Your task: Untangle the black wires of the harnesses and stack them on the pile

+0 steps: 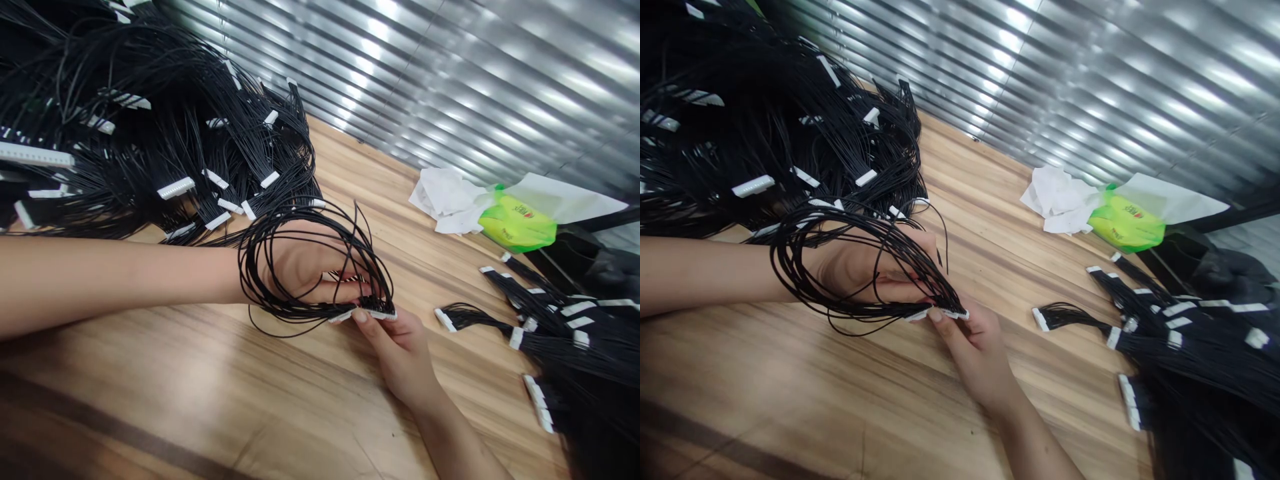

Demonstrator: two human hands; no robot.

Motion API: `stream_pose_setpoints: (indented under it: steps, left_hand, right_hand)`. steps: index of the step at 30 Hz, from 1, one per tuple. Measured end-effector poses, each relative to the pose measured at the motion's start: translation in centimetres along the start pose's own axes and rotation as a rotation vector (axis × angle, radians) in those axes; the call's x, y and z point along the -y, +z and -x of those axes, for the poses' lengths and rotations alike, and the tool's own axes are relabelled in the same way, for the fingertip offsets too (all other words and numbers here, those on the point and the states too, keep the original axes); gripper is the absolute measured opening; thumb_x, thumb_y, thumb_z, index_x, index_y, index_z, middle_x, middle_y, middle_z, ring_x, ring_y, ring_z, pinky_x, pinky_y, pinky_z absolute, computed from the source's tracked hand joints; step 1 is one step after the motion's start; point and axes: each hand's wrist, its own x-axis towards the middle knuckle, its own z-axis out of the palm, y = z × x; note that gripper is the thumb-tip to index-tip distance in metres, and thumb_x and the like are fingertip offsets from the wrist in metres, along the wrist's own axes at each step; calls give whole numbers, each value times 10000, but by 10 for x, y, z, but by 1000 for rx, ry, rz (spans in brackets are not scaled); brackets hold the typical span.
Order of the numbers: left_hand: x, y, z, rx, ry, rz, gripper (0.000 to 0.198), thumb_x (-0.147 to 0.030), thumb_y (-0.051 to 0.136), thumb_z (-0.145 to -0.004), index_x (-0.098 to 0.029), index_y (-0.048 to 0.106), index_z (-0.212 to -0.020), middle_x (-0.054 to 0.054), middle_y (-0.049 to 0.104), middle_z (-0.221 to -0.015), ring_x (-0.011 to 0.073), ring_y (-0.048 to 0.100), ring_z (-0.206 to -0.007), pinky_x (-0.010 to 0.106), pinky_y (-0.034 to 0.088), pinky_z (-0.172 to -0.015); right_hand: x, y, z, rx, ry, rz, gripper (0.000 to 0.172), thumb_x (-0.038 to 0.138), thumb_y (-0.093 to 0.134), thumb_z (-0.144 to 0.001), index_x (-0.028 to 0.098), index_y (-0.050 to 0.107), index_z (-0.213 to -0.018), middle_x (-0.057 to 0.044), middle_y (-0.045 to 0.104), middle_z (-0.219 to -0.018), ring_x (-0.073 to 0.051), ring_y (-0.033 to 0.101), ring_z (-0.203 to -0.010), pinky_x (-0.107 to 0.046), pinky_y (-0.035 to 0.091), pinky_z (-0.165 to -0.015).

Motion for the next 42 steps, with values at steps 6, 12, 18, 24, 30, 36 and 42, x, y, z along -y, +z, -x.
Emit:
stream_pose_setpoints:
  steps: [6,12,18,24,30,36,42]
  left_hand:
    - [0,0,-2,-12,59,-12,197,-163,528,-881,-110,715,-851,39,648,-697,106,578,-662,175,492,-708]
    - [0,1,-1,16,29,14,223,-183,510,-891,-112,719,-862,46,645,-695,114,577,-638,192,507,-712]
    - [0,2,1,8,15,-76,235,-208,501,-898,-142,721,-848,38,664,-724,120,600,-695,195,489,-711]
    - [3,1,2,41,-8,-5,213,-212,513,-903,-126,705,-871,41,677,-771,119,626,-739,193,486,-687]
    - [22,3,3,-109,-57,133,202,-194,496,-922,-163,679,-1001,59,694,-981,121,640,-964,207,498,-879]
    - [37,-1,4,-152,-233,217,205,-283,526,-918,-176,688,-984,66,685,-1017,154,627,-1009,290,469,-953]
    - [52,-3,11,-315,-402,155,325,-452,578,-861,-160,622,-997,63,643,-980,173,596,-924,296,475,-816]
  right_hand:
    - [1,1,-1,-13,15,3,195,271,566,-899,279,739,-988,-10,750,-970,-193,680,-883,-316,512,-846]
    - [3,1,-2,-20,25,4,188,282,571,-894,291,746,-961,-9,753,-974,-197,683,-886,-318,511,-853]
    - [3,1,0,-25,32,20,171,286,594,-877,273,757,-925,-13,761,-904,-206,694,-837,-323,524,-813]
    - [6,1,-2,-32,41,27,183,317,591,-876,251,761,-892,-25,761,-888,-208,692,-829,-332,531,-814]
    - [6,4,-6,-193,75,-100,188,375,617,-851,257,762,-835,-26,759,-866,-204,687,-831,-354,534,-847]
    - [-1,5,-7,-366,84,-135,148,362,659,-821,246,743,-786,-18,752,-814,-194,677,-836,-368,497,-897]
    - [-5,6,-11,-433,48,-190,186,378,636,-835,225,737,-809,-34,758,-815,-202,679,-846,-380,501,-875]
